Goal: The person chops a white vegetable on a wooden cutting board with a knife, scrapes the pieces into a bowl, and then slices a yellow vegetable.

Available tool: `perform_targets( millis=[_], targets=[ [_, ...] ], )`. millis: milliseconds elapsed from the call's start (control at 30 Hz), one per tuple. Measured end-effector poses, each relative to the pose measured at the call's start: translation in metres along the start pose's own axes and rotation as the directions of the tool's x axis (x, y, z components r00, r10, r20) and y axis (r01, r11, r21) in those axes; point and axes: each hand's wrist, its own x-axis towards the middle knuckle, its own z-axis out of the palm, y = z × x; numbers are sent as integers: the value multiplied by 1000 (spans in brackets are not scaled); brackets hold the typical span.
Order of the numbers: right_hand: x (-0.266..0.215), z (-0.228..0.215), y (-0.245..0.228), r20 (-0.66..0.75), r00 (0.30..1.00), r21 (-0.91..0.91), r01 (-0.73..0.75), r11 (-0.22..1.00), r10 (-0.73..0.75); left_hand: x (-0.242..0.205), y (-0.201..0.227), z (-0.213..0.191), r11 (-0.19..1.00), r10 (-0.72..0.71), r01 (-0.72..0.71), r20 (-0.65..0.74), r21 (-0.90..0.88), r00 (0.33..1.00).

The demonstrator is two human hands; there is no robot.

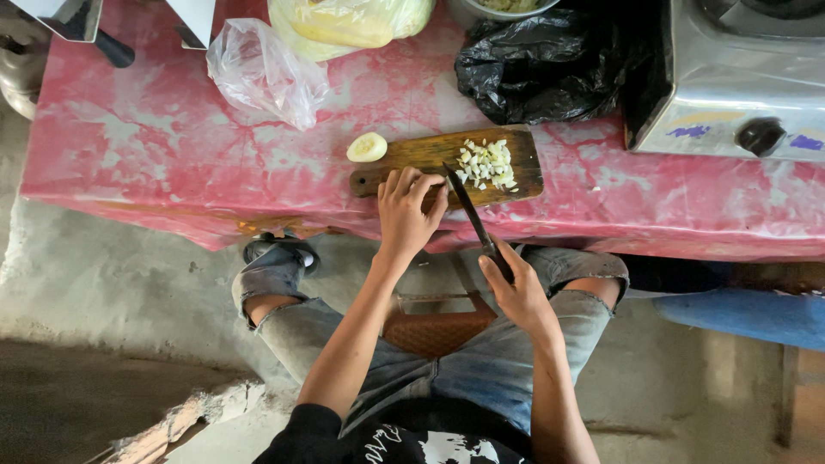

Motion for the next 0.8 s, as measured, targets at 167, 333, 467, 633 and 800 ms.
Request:
perform_targets(
  millis=[167, 333, 467, 633, 800],
  targets=[
    [2, 1, 6, 6, 1000, 5, -7, 1000, 7, -1, -1, 2, 1000, 13, -13, -7, 2, 1000],
    [2, 2, 8, 35, 999, 73, -27, 997, 24, -3, -1, 2, 999, 27, -27, -8, 26, 1000],
    [0, 0, 9, 73, 991, 105, -120, 987, 113, -4, -1, 2, 1000, 9, -10, 8, 15, 1000],
    [1, -1, 6, -53, 999, -92, 2, 996, -7, -2, 0, 3, 1000, 1, -1, 6, 9, 1000],
    [3, -4, -2, -156, 983, -78, 84, 993, -95, -2, 1, 3, 1000, -24, 24, 22, 14, 999]
  ],
)
